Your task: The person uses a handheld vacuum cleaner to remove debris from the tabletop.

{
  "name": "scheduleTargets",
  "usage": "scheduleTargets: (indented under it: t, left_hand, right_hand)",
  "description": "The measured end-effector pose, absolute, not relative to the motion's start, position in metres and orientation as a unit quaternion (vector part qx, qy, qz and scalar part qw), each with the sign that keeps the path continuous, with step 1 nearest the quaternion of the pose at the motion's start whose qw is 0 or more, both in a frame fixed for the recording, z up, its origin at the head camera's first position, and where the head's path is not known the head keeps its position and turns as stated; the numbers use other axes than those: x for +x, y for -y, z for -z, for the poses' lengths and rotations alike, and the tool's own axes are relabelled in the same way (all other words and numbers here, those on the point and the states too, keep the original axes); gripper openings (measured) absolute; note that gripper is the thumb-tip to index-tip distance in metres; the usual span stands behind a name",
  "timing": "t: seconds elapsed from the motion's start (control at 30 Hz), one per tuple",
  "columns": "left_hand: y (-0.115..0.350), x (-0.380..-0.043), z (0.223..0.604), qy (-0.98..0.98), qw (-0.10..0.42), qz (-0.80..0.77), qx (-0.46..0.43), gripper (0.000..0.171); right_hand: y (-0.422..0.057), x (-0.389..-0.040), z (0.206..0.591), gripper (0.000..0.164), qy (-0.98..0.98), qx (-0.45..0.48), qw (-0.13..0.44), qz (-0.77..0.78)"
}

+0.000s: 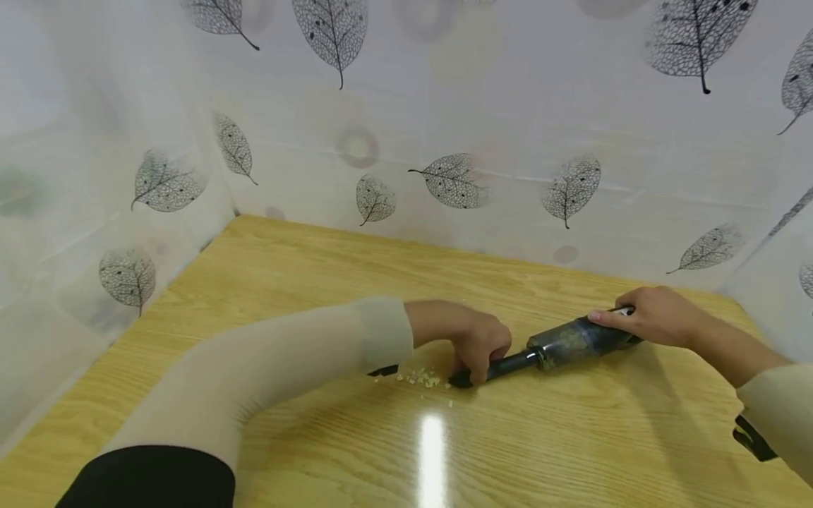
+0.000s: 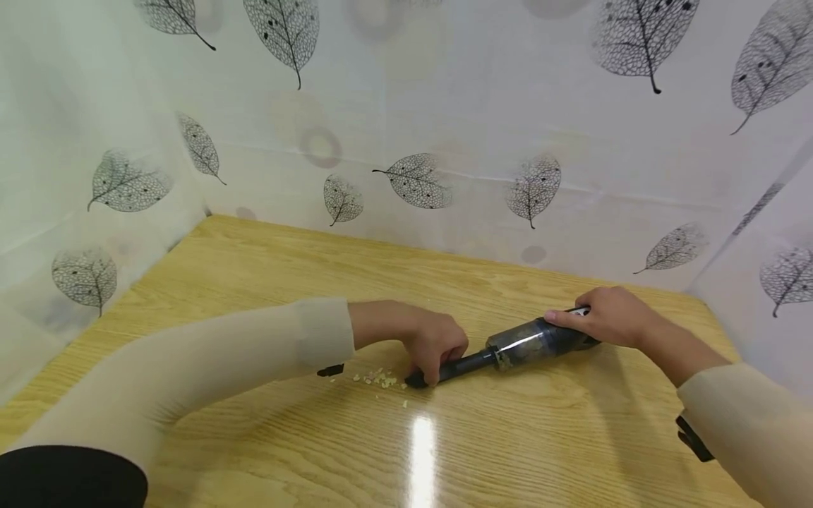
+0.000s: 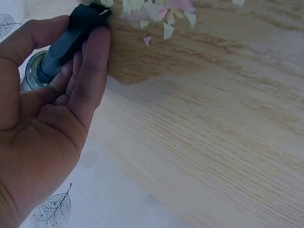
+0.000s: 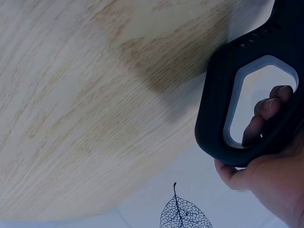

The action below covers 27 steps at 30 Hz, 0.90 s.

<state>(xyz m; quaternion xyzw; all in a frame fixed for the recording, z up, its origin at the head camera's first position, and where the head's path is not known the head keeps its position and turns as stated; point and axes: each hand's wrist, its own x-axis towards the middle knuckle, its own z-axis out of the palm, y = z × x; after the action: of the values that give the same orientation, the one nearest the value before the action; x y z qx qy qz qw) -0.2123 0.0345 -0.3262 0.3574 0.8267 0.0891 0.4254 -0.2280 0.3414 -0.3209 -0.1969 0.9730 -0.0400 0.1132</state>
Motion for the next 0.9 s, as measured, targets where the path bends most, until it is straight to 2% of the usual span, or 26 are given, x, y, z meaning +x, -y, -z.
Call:
scheduleTargets:
  t: [0.1, 0.43, 0.6, 0.77, 0.9]
  left_hand:
    - [-0.031, -0.210, 0.326, -0.824, 0.425, -0.091, 0.364, 0.023]
    - [-0.027, -0.200, 0.330, -0.818, 0.433, -0.128, 0.357, 0.026]
    - [-0.028, -0.195, 0.331, -0.815, 0.438, -0.127, 0.358, 0.025]
    - [-0.028, -0.205, 0.327, -0.821, 0.421, -0.091, 0.375, 0.023]
    - [-0.025, -0.222, 0.324, -0.835, 0.395, -0.066, 0.377, 0.022]
  right_hand:
    - [-0.337, -0.225, 0.320, 0.043, -0.973, -0.198, 0.113, 0.045]
    - [-0.334, -0.218, 0.319, 0.045, -0.970, -0.206, 0.113, 0.054]
    - [-0.332, -0.216, 0.320, 0.036, -0.970, -0.208, 0.115, 0.059]
    - [-0.334, -0.222, 0.319, 0.044, -0.970, -0.207, 0.114, 0.050]
    - [-0.334, -0.227, 0.319, 0.062, -0.976, -0.183, 0.114, 0.039]
